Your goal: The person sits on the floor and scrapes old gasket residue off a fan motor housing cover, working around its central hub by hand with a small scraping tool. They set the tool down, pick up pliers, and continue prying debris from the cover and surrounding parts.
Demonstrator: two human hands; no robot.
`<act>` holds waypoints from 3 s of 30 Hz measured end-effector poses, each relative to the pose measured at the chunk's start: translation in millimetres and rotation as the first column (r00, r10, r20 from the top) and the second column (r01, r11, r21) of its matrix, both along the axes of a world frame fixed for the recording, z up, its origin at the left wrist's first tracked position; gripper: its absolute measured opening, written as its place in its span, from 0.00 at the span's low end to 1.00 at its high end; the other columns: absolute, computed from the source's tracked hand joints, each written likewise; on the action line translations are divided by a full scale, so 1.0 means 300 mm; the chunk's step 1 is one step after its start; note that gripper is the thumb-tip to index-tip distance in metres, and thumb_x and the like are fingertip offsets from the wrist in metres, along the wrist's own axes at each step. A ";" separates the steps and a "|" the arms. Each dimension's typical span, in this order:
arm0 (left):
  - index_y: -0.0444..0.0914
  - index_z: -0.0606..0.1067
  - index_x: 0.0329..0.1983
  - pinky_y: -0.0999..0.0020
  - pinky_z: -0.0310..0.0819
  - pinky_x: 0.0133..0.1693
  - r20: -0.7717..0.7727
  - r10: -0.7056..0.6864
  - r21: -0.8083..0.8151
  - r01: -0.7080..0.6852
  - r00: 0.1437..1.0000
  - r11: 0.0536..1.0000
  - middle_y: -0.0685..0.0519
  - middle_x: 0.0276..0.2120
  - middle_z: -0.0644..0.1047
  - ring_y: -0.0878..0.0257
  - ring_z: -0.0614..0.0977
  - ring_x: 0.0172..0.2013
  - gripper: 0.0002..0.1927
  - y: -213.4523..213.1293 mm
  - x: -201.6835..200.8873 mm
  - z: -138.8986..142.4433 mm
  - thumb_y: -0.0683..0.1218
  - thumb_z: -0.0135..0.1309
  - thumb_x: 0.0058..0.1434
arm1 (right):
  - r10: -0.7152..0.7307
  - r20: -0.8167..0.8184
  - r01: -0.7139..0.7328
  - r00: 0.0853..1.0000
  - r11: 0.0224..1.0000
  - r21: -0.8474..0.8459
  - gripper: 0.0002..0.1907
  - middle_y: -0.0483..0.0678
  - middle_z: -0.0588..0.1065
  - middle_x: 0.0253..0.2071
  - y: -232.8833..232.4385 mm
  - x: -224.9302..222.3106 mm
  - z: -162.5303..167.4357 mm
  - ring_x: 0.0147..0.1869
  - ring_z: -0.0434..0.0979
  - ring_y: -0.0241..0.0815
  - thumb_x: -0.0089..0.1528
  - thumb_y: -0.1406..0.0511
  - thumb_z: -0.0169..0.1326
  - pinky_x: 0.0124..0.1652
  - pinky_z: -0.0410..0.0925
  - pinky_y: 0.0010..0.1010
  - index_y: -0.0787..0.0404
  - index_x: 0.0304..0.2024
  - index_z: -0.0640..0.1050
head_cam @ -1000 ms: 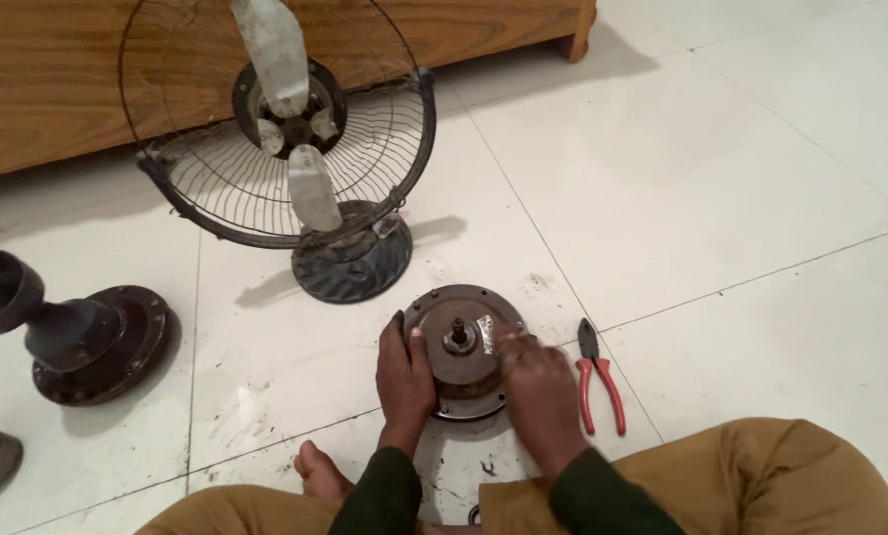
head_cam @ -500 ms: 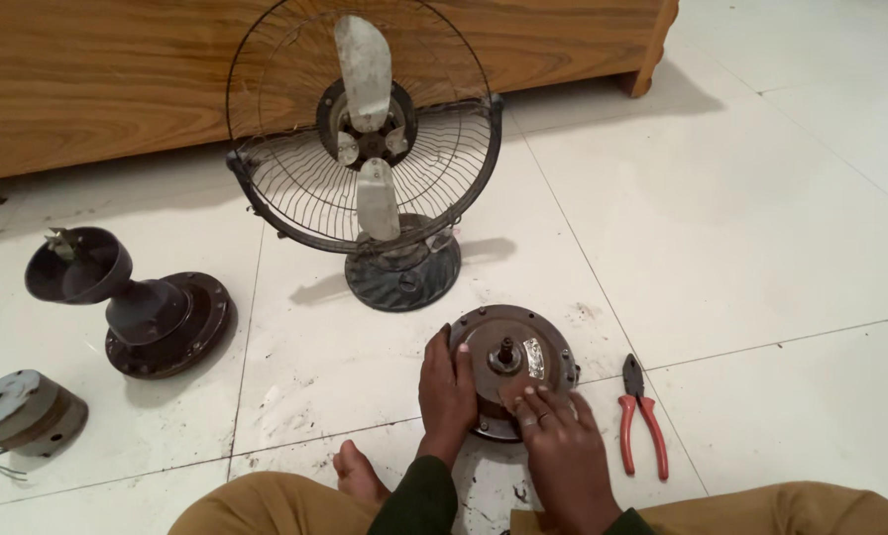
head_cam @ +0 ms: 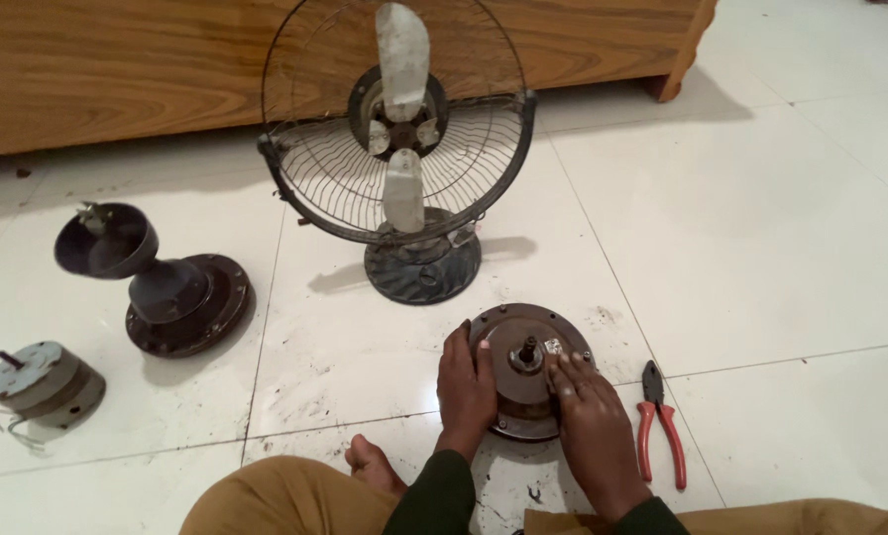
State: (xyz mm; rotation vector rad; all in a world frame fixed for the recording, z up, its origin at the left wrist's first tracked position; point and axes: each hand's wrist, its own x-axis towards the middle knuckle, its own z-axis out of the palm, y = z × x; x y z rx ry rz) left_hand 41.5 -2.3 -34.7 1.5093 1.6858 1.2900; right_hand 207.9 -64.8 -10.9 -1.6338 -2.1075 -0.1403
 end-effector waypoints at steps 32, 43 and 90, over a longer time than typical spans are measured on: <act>0.36 0.65 0.67 0.52 0.68 0.57 -0.006 0.024 -0.054 -0.024 1.000 0.998 0.42 0.62 0.70 0.42 0.73 0.58 0.26 -0.018 0.035 0.012 0.51 0.46 0.69 | -0.099 -0.071 0.105 0.993 0.992 0.077 0.24 0.55 0.79 0.55 0.063 0.047 -0.017 0.58 0.79 0.54 0.58 0.74 0.52 0.59 0.69 0.44 0.61 0.58 0.77; 0.36 0.63 0.69 0.52 0.66 0.58 -0.025 0.013 -0.042 -0.014 1.000 0.999 0.42 0.63 0.69 0.42 0.71 0.59 0.26 -0.018 0.038 0.005 0.51 0.45 0.71 | -0.120 -0.255 0.099 0.960 0.991 -0.093 0.19 0.57 0.80 0.50 0.159 0.045 0.017 0.52 0.81 0.57 0.66 0.69 0.48 0.60 0.68 0.44 0.57 0.58 0.78; 0.33 0.65 0.67 0.52 0.68 0.56 -0.040 -0.014 -0.010 0.013 0.999 1.000 0.41 0.62 0.70 0.41 0.73 0.58 0.26 -0.011 0.032 0.014 0.50 0.46 0.69 | 0.005 -0.239 -0.009 0.971 1.000 -0.015 0.16 0.55 0.80 0.54 0.190 0.029 0.078 0.50 0.81 0.56 0.61 0.72 0.52 0.51 0.73 0.44 0.60 0.51 0.81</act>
